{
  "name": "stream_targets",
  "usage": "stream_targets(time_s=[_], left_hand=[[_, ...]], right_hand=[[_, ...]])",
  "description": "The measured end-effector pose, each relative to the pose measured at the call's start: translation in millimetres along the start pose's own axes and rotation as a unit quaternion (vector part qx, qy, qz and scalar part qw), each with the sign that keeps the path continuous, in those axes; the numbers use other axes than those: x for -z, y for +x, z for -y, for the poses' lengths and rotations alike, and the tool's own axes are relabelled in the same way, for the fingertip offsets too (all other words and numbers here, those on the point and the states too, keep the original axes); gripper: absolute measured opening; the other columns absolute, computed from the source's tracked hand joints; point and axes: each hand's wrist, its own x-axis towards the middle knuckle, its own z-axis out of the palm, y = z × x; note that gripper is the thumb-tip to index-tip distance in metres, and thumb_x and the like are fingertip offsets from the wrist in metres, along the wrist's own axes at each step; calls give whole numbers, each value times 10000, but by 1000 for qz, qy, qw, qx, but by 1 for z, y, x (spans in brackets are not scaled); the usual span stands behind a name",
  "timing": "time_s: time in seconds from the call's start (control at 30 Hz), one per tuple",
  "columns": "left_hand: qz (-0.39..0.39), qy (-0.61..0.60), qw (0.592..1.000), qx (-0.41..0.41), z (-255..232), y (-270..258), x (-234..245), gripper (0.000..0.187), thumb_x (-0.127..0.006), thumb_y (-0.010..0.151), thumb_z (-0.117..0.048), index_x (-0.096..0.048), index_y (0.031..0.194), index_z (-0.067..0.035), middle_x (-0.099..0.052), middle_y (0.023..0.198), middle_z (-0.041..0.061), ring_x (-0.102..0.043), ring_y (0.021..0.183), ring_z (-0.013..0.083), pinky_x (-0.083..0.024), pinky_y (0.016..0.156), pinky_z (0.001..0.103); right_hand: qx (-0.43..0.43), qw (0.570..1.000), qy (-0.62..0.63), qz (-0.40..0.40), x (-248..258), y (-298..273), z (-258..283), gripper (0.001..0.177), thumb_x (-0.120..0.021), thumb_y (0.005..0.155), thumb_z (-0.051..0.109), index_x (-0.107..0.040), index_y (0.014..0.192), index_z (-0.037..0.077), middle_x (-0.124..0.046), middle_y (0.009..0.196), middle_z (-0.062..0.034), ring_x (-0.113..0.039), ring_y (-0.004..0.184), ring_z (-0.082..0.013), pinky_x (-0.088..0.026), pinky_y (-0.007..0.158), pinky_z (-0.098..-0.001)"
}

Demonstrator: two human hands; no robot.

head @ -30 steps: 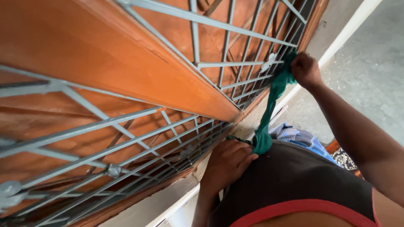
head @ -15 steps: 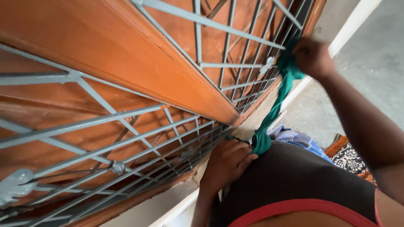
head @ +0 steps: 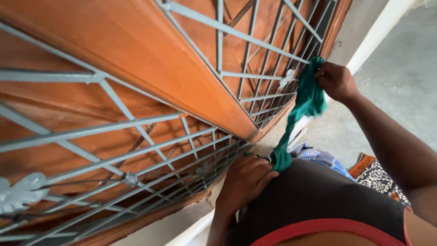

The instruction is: The person wipes the metal bars and decorative floral elements of a gate grill with a green cloth.

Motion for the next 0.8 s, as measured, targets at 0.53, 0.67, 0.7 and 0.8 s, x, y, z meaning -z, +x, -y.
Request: stream_targets(time_s=[0.53,0.67,0.7,0.8], left_hand=[[14,-21,1000,1,-4,-8,-3,192,-766,948,-253,-698,941,-73,-708,959,49,-676,903,255,-526,804,397],[12,-20,1000,-4,-3,-11,-2,199,-768,944,-251,-694,937,-67,-705,948,56,-671,895,265,-525,802,404],[12,-22,1000,1,-3,-12,-1,201,-771,943,-253,-693,932,-68,-700,935,56,-671,889,265,-526,801,404],[3,-23,1000,5,-2,-18,-1,196,-769,944,-246,-698,932,-64,-711,947,56,-666,885,269,-524,810,405]], right_hand=[[1,994,-2,-110,-32,-19,-2,112,-612,969,-9,-716,994,25,-702,875,-163,-690,754,-253,-537,674,-377],[-69,973,67,-209,-58,-40,-41,89,-619,1004,8,-700,975,-13,-681,833,-135,-636,747,-238,-503,679,-356],[-139,958,165,-189,-63,-42,-53,88,-619,991,21,-700,975,-10,-668,827,-113,-613,729,-214,-483,662,-336],[-295,871,376,-117,-76,-56,-77,97,-613,952,55,-692,966,0,-648,818,-66,-593,700,-167,-481,644,-291]])
